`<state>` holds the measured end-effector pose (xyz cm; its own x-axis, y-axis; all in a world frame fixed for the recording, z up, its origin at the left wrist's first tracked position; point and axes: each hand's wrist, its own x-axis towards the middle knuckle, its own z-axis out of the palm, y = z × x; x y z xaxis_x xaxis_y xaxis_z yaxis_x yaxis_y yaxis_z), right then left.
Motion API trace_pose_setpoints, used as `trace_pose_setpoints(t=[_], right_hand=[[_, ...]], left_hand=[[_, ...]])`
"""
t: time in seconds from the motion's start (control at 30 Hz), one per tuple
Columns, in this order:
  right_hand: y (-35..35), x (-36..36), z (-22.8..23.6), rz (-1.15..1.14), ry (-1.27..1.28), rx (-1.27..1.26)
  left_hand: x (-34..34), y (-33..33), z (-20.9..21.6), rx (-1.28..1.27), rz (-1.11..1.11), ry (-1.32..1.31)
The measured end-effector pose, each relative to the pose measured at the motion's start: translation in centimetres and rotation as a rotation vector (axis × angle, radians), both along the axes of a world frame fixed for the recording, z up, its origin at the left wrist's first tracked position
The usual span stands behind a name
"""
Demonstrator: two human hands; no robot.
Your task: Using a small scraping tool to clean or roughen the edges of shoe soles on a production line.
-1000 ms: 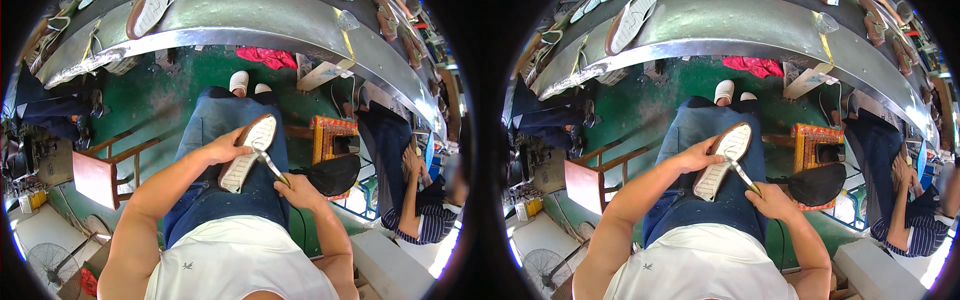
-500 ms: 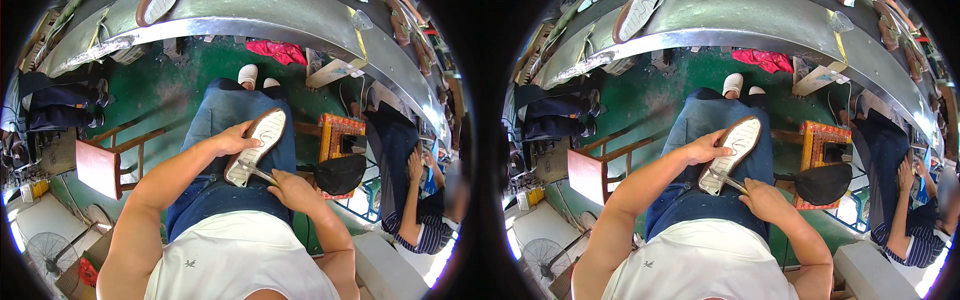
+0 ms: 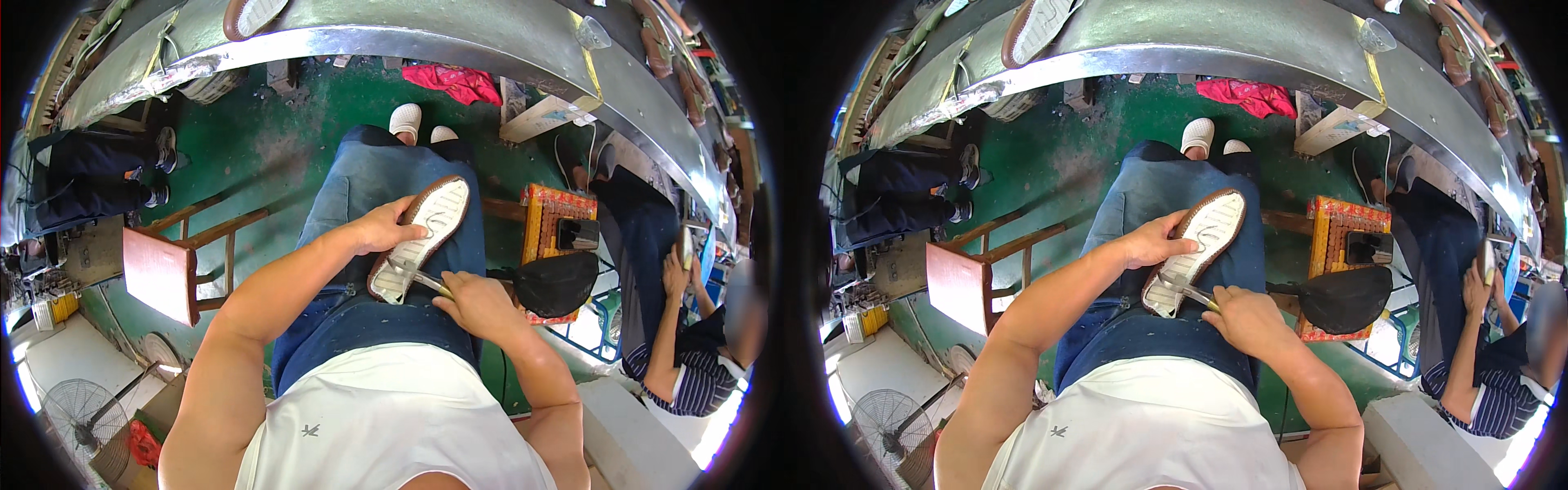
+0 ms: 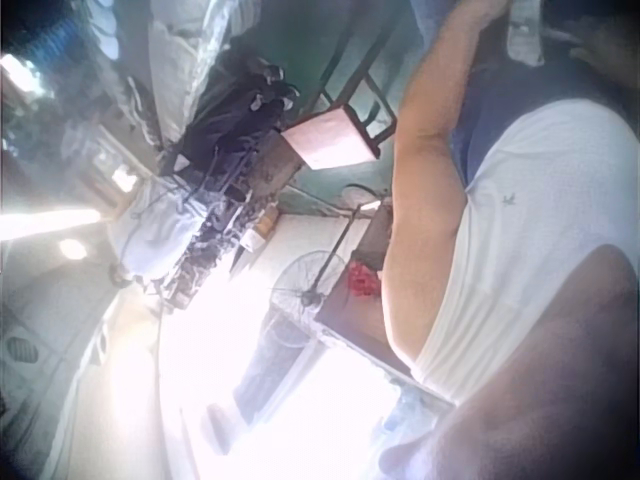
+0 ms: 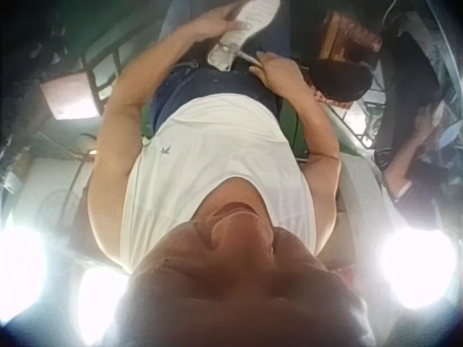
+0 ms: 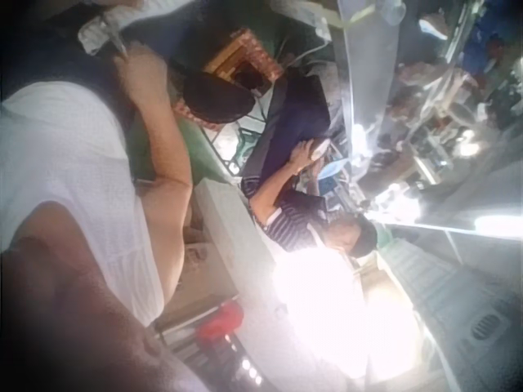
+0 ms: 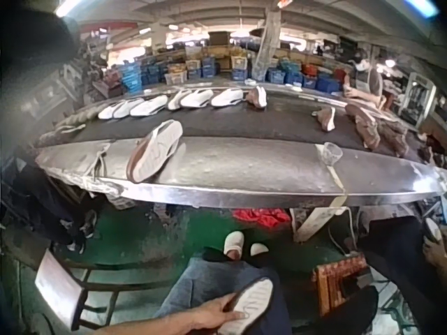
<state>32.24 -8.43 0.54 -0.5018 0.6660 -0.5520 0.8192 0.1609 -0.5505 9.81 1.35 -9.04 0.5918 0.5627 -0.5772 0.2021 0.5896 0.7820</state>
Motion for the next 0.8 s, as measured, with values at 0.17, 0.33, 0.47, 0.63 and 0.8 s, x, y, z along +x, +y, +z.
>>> trace_pose_setpoints(t=[0.17,0.33,0.47,0.63,0.8], right_hand=[[-2.7,1.8,-0.8,0.001,0.043,0.103],[-3.5,3.2,-2.6,-0.182,0.078,-0.086],[-1.8,4.0,-1.2,-0.178,0.165,-0.292],[-2.5,2.4,-0.8,-0.38,0.339,0.094],[-1.2,0.5,-1.9,-0.169,0.02,-0.066]], left_hand=[[0.3,-0.5,0.4,0.177,-0.085,0.128],[-1.1,-4.9,0.0,0.24,-0.193,0.038],[-3.6,-7.8,-1.0,0.245,-0.205,-0.023],[-2.2,-7.6,-1.0,0.216,-0.123,0.033],[-2.3,-7.7,-0.3,0.162,-0.112,0.034]])
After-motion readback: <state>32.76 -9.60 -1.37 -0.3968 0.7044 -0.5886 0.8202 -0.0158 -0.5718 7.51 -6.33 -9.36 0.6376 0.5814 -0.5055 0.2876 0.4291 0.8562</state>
